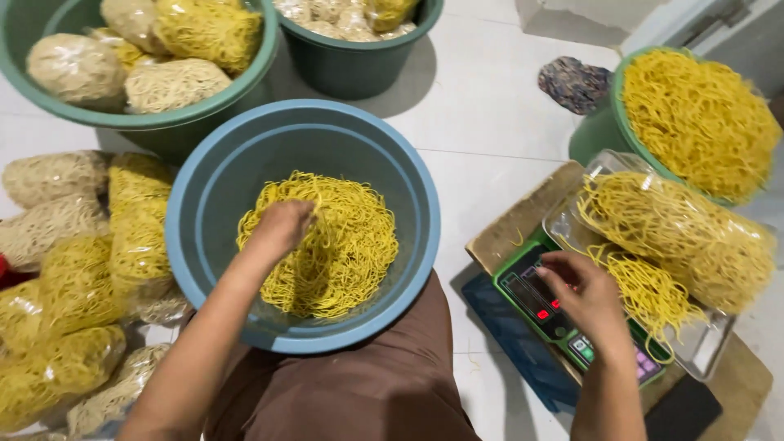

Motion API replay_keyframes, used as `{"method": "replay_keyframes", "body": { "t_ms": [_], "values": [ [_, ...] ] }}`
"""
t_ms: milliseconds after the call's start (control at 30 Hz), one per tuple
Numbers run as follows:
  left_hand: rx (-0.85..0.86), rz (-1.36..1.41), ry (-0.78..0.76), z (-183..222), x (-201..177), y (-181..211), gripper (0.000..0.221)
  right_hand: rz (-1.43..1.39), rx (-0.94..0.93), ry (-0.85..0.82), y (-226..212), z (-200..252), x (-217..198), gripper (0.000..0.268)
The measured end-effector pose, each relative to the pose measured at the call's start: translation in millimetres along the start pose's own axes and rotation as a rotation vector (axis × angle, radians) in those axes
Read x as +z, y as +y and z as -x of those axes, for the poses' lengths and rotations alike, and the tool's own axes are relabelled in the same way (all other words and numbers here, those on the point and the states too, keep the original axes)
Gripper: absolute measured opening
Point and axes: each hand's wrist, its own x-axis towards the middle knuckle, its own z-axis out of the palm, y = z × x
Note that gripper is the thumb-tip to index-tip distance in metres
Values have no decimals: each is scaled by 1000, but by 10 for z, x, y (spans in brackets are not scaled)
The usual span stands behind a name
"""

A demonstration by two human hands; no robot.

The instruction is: Portioning yellow noodles from a large basin, weighing them on a digital scale, and placing them into plastic bags.

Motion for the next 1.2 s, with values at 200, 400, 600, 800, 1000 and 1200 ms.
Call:
{"method": "replay_keyframes", "body": {
  "t_ms": [200, 400, 600, 800, 1000, 1200],
  "values": [
    [118, 129, 582, 312, -730, 353, 17, -65, -249, -212, -671, -69, 636, 25],
    [234, -22, 421, 397, -785, 547, 16, -280, -604, -438, -1343, -264, 1546, 52],
    [471, 7, 282, 703, -1330, 1007, 23, -531, -791, -604, -1225, -761, 2765, 40],
    [604, 159, 645, 954, -1839, 1183, 17, -882, -806, -594, -1987, -529, 2203, 23],
    [639, 735, 553, 707, -1647, 1194, 99, -1129, -645, -581, -2773, -356, 1243, 23],
    [409, 669, 217, 236, -158, 851, 55, -1264, -784, -579, -3067, -440, 737, 26]
  ]
}}
